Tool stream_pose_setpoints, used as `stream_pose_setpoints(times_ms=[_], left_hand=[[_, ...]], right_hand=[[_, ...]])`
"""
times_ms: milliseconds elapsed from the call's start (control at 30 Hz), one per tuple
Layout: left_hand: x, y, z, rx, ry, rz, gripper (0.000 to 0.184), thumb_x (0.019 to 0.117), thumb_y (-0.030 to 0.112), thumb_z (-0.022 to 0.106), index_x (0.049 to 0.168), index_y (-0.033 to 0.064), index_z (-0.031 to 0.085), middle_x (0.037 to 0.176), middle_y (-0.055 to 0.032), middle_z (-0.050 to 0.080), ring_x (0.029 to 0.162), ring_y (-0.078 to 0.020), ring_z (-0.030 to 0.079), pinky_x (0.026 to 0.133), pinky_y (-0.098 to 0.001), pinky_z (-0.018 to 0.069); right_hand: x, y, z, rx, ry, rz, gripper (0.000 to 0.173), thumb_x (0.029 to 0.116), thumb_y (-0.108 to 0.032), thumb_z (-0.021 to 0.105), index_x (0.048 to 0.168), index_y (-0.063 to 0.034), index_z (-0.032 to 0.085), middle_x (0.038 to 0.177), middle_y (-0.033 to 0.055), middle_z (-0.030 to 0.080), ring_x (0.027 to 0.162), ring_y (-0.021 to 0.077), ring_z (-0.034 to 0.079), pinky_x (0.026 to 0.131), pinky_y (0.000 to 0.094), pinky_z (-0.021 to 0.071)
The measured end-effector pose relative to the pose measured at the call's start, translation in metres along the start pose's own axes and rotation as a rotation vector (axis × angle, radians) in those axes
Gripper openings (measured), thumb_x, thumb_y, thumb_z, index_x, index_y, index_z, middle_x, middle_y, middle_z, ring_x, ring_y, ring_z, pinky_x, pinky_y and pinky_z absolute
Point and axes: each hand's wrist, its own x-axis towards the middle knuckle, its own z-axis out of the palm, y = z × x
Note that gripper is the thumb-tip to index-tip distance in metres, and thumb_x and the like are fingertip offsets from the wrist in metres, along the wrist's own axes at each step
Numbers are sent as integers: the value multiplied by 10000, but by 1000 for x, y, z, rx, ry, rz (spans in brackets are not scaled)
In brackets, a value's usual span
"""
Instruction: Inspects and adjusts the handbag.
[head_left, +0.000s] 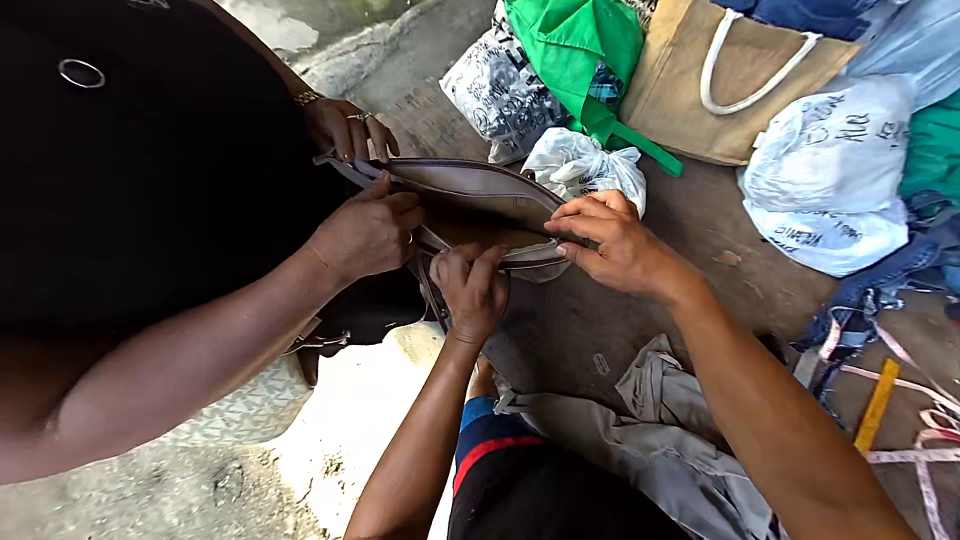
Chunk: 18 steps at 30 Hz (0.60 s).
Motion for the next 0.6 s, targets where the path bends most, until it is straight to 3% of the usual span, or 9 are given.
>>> stream_pose_setpoints(times_ms=[100,300,467,600], left_hand=[[4,-1,-4,-34,-62,-31,162,998,177,564,1017,153,724,995,-91,601,1010,-249,570,994,-443,386],[15,4,-6,-25,-135,-44,175,1000,195,574,1042,157,739,997,-88,597,995,-241,562,959,-435,388],[10,2,-7,2,-131,-20,185,975,147,580,1045,178,749,1068,-66,670,1027,-226,598,952,-424,418],[7,3,-6,-16,-113,-32,192,953,112,593,990,201,759,1021,-30,694,1020,-195,617,959,-407,424]], right_hand=[[1,-2,10,-38,-16,24,206,942,-275,654,1079,-201,788,1170,8,688,1207,326,540,1067,633,325],[-5,3,25,7,72,99,221,1009,-276,556,977,-174,749,1047,-6,689,1178,270,549,1092,595,287],[-1,8,28,88,129,82,168,953,-267,626,974,-156,750,1067,18,698,1159,269,581,1059,573,350],[13,5,13,128,117,71,129,891,-265,659,912,-173,747,1069,7,675,1108,242,562,1000,523,371]])
